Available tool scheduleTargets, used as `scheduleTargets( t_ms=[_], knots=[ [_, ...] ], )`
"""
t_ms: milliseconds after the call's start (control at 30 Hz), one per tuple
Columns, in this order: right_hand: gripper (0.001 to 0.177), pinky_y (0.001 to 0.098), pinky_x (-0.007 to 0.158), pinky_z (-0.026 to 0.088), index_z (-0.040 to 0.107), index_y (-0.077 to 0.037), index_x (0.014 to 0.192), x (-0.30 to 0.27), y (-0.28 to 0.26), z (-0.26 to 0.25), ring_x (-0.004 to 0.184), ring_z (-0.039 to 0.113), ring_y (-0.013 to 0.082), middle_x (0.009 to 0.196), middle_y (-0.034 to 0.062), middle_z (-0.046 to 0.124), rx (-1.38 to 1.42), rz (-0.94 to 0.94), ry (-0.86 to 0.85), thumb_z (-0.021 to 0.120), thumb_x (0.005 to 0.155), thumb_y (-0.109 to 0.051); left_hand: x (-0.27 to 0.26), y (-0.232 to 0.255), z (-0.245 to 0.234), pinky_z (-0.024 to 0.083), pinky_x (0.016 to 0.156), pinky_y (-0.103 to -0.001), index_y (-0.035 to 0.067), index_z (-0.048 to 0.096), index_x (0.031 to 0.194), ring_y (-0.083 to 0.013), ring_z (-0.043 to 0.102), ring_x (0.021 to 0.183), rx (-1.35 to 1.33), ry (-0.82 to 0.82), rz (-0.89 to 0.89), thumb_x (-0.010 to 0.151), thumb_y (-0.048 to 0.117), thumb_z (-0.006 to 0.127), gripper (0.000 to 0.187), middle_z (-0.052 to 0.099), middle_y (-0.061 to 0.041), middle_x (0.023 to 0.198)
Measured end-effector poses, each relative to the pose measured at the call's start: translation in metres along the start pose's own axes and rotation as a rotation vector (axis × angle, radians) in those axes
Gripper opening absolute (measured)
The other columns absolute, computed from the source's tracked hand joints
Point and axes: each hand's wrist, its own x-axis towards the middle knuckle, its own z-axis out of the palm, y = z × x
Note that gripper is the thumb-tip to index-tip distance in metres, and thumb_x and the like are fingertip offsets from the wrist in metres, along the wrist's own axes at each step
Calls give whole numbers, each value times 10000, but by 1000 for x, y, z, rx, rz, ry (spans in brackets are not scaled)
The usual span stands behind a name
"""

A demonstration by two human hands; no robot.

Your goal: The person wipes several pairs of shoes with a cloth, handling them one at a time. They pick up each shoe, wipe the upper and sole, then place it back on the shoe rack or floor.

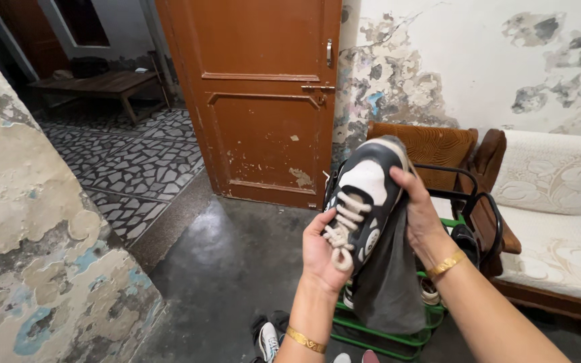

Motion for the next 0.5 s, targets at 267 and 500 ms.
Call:
scheduleTargets(
  t_ms=[267, 500],
  knots=[
    [431, 260, 903, 532, 665, 20, 1265, -2, -1, 13, 987, 677, 119, 1124, 54, 717, -177, -252, 208, 711, 908, -217, 5, -9, -13, 498, 711, -274, 64, 655, 958, -143, 630, 807, 450, -201, 226, 1006, 157, 677, 107, 644, -11, 897],
    [395, 251, 872, 529, 678, 27, 1255, -1, 10, 1, 959, 659, 105, 1107, 48, 723, -293, -264, 193, 708, 919, -179, -12, -4, -2, 513, 890, -245, 36, 669, 1217, -61, 626, 1013, 1541, 35, 207, 878, 249, 783, 416, 706, 29, 1110]
  ],
)
